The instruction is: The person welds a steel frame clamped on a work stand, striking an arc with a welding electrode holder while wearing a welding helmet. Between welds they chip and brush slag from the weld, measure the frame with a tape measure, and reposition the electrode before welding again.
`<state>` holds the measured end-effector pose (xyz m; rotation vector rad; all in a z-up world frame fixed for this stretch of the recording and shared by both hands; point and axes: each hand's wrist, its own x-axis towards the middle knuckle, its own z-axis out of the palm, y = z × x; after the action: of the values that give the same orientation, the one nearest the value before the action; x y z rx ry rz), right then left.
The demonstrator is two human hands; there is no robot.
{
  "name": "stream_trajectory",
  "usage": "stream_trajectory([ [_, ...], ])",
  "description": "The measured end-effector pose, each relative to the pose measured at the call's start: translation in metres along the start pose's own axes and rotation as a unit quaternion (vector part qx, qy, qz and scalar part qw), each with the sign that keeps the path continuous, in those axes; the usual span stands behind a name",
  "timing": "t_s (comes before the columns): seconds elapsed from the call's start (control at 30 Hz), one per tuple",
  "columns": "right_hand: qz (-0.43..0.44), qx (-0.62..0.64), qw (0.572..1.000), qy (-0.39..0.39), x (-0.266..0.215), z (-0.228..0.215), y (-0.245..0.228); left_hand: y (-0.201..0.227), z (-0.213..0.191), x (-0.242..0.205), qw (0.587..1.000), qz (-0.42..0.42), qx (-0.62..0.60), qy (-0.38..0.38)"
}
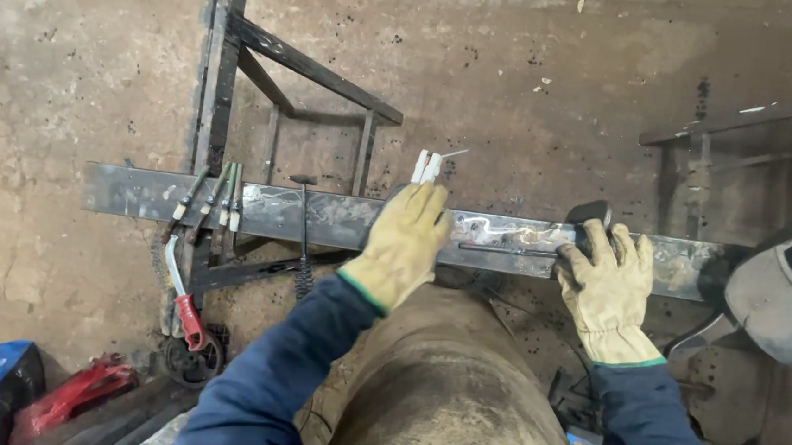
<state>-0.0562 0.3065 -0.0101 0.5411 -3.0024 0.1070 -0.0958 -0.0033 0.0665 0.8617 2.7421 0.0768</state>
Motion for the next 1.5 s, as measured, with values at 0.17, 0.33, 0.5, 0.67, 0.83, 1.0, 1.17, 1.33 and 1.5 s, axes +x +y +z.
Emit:
stream_trajectory([
  [0.17,0.01,0.005,1.0,-0.004,0.0,0.001,0.002,0.012,0.005,0.02,0.999,0.012,-0.003,-0.03],
  [0.33,-0.002,0.034,0.999,0.004,0.003,-0.009,0.002,0.007,0.022,0.02,1.0,0.017,-0.005,-0.001],
  [0.5,-0.005,0.052,0.999,0.008,0.004,-0.009,0.003,0.006,0.027,0.016,0.999,0.019,-0.024,0.032],
  [0.67,-0.007,0.058,0.998,-0.001,0.004,-0.01,0.002,0.005,0.029,0.015,0.999,0.014,-0.028,0.038],
  [0.83,-0.003,0.063,0.998,-0.013,0.001,-0.01,0.003,0.003,0.039,0.017,0.998,0.012,-0.028,0.052],
  [1.0,0.002,0.063,0.998,0.003,-0.002,-0.003,0.004,0.005,0.035,0.018,0.998,0.009,-0.04,0.055],
  [1.17,-0.001,0.066,0.998,0.013,-0.001,-0.005,0.003,0.005,0.025,0.019,0.998,0.011,-0.043,0.041],
  [1.33,0.002,0.06,0.998,0.0,0.0,-0.008,0.002,0.002,0.041,0.018,0.998,0.008,-0.043,0.049],
  [1.5,-0.002,0.06,0.998,-0.003,0.0,-0.01,0.001,0.003,0.035,0.016,0.997,0.012,-0.039,0.068],
])
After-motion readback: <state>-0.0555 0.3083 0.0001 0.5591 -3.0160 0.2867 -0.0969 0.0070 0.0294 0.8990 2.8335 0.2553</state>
